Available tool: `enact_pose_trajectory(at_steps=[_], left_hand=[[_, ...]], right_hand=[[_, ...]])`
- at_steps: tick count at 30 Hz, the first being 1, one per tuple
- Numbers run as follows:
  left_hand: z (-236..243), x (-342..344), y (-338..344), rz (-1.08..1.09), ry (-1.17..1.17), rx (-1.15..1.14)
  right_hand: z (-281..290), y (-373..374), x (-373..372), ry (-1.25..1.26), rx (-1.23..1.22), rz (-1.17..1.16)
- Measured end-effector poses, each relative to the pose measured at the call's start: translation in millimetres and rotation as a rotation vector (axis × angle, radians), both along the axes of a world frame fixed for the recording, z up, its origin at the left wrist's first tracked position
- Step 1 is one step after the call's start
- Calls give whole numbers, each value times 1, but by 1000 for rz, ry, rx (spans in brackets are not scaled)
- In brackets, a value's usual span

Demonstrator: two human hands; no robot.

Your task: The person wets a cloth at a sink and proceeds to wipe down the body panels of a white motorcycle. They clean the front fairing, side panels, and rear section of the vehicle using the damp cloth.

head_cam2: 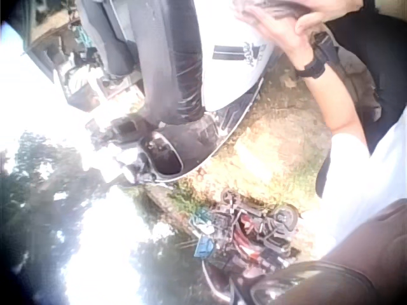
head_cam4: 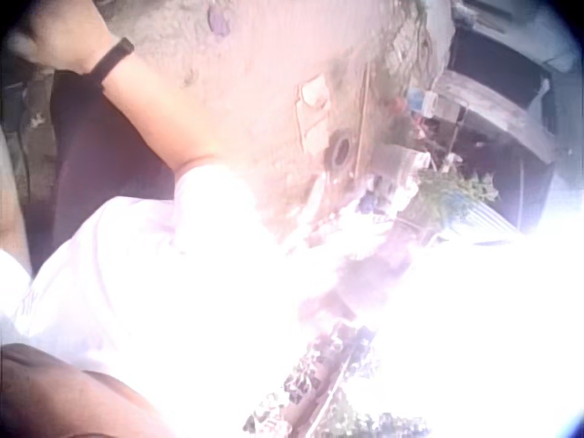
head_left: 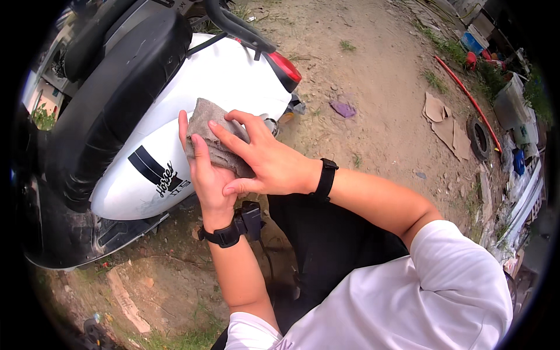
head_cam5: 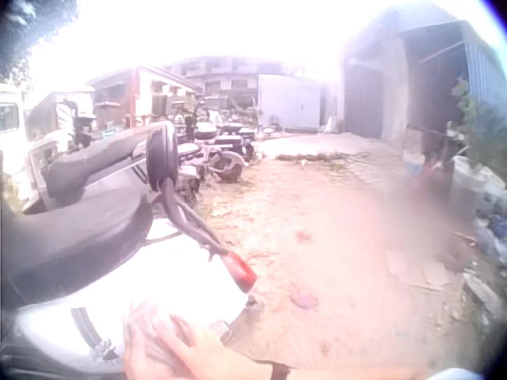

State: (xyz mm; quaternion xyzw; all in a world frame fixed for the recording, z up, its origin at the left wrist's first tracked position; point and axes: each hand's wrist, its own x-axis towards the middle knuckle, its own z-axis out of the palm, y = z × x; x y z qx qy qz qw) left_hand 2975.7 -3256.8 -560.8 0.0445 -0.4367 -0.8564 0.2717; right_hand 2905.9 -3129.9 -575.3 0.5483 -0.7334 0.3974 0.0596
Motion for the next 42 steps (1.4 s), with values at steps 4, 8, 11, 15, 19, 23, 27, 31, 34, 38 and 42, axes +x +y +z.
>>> enact_pose_trajectory(at_steps=[4, 8, 11, 15, 19, 23, 27, 31, 34, 38, 42], left_hand=[[15, 12, 5, -77, 1, 72], [30, 4, -13, -72, -9, -172], [38, -14, -36, 51, -111, -629], [54, -20, -52, 309, -298, -1265], [88, -29, -59, 672, -198, -2031], [130, -36, -93, 937, -225, -2315], [127, -63, -136, 830, -299, -2181], [114, -67, -131, 870, -462, -2059], [113, -63, -129, 876, -540, -2005], [111, -60, -127, 893, -589, -1953], [109, -63, -127, 894, -584, -1955]], right_hand=[[-12, -5, -7, 36, -148, 72], [-11, -30, -18, 59, -302, 91], [-9, -55, -37, 166, -377, -71], [-8, -73, -72, 353, -439, -248], [-31, -59, -98, 427, -364, -377], [-75, -6, -135, 277, -156, -493], [-116, 62, -182, -10, 87, -768], [-115, 90, -191, -220, 87, -815], [-75, 69, -151, 21, -142, -431], [-12, -4, -99, 276, -272, -360], [11, -60, -101, 223, -187, -544]])
